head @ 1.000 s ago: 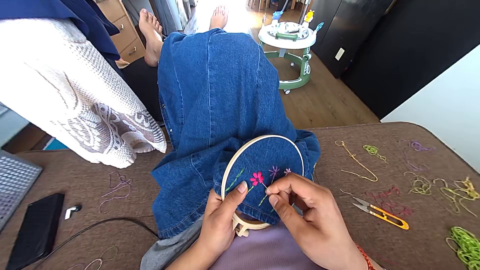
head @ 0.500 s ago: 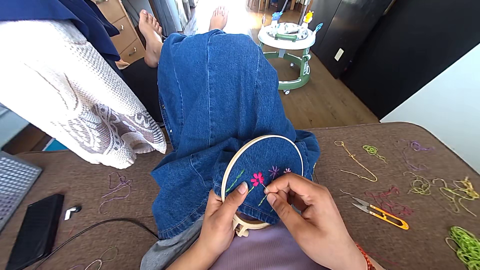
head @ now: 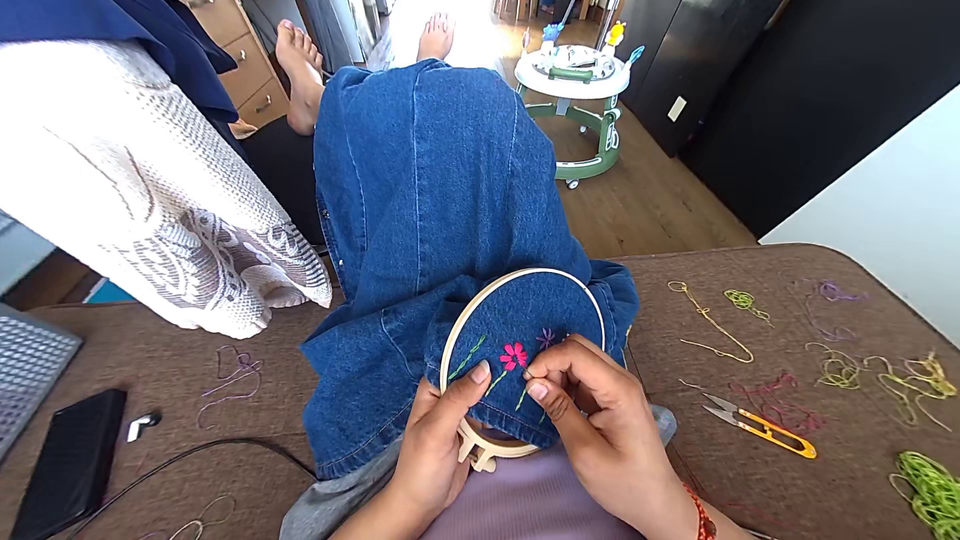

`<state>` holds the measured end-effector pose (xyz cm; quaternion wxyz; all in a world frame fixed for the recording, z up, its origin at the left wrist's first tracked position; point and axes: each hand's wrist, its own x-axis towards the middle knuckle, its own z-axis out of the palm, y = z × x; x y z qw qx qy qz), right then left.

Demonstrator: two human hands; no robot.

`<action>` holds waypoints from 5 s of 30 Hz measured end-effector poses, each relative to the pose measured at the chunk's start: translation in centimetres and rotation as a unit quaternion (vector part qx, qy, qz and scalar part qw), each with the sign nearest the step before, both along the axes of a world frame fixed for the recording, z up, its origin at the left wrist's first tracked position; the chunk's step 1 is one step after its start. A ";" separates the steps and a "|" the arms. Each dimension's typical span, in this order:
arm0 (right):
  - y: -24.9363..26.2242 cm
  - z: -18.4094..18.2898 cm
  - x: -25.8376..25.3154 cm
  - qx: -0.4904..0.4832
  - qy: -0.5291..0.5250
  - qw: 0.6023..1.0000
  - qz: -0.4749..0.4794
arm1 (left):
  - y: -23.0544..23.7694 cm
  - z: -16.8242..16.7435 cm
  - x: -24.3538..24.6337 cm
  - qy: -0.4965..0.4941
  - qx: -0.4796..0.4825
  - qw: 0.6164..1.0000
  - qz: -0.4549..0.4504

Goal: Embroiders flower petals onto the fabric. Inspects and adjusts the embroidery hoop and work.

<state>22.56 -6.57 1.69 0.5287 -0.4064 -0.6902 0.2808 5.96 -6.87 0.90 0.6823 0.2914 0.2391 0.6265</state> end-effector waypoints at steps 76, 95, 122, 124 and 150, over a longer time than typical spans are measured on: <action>-0.8 0.0 0.5 -0.006 0.011 1.000 0.022 | -0.1 -0.6 0.3 0.018 0.068 0.997 0.032; -0.6 0.4 0.3 -0.050 0.066 0.995 0.050 | -0.1 -0.6 0.3 0.022 0.088 0.995 0.041; 0.0 -0.2 -0.8 -0.015 0.067 0.998 0.013 | -0.2 -0.7 0.4 0.010 0.087 0.995 0.040; 0.0 -0.3 -0.7 -0.013 0.066 0.998 0.015 | -0.2 -0.6 0.3 0.008 0.081 0.996 0.039; 0.8 2.3 -0.3 0.053 -0.030 0.998 -0.005 | -0.3 -1.4 0.7 0.065 0.187 0.978 0.060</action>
